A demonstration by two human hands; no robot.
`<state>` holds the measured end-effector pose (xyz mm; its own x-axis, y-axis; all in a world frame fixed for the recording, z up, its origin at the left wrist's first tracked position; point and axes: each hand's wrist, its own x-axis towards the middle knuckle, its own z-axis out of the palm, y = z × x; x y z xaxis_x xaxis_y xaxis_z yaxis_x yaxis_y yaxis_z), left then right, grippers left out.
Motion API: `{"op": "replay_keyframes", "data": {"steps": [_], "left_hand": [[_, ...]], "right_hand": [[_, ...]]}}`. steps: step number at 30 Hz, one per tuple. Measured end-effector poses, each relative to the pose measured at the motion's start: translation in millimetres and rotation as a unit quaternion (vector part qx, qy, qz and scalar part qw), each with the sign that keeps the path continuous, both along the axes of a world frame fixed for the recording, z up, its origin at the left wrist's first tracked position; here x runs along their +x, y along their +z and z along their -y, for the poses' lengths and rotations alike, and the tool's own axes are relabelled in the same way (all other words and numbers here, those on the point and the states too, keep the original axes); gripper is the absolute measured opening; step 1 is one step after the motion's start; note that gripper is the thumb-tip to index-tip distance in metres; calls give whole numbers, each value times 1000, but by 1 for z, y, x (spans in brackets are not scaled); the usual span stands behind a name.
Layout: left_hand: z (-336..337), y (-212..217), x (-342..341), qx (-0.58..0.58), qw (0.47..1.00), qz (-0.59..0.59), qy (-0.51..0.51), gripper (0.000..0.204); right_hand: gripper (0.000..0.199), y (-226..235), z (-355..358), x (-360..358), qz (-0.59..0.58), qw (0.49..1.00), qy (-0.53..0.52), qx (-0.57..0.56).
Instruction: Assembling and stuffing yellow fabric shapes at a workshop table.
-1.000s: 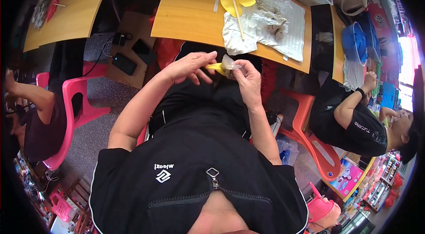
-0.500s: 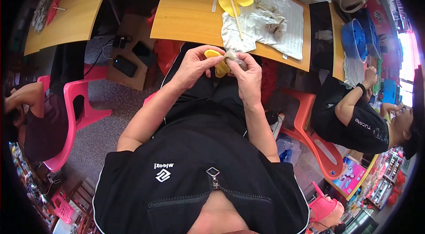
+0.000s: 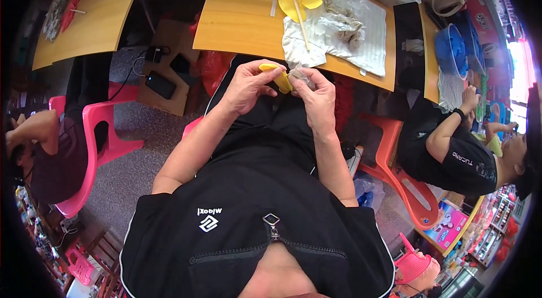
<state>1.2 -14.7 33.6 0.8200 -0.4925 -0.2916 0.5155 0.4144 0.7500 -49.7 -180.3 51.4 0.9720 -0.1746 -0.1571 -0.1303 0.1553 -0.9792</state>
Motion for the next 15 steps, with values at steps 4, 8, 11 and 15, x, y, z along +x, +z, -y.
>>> {"op": "replay_keyframes", "data": {"steps": [4, 8, 11, 15], "left_hand": [[3, 0, 0, -64, 994, -88, 21, 17], [3, -3, -1, -73, 992, -104, 9, 15], [2, -5, -1, -61, 997, -49, -19, 14], [2, -4, -1, 7, 994, 95, -48, 17]], "right_hand": [[16, 7, 2, -1, 54, 988, 22, -142], [15, 15, 4, -3, 76, 958, 93, -261], [17, 17, 6, -2, 75, 950, 126, -275], [17, 13, 7, -1, 75, 936, 147, -311]]}}
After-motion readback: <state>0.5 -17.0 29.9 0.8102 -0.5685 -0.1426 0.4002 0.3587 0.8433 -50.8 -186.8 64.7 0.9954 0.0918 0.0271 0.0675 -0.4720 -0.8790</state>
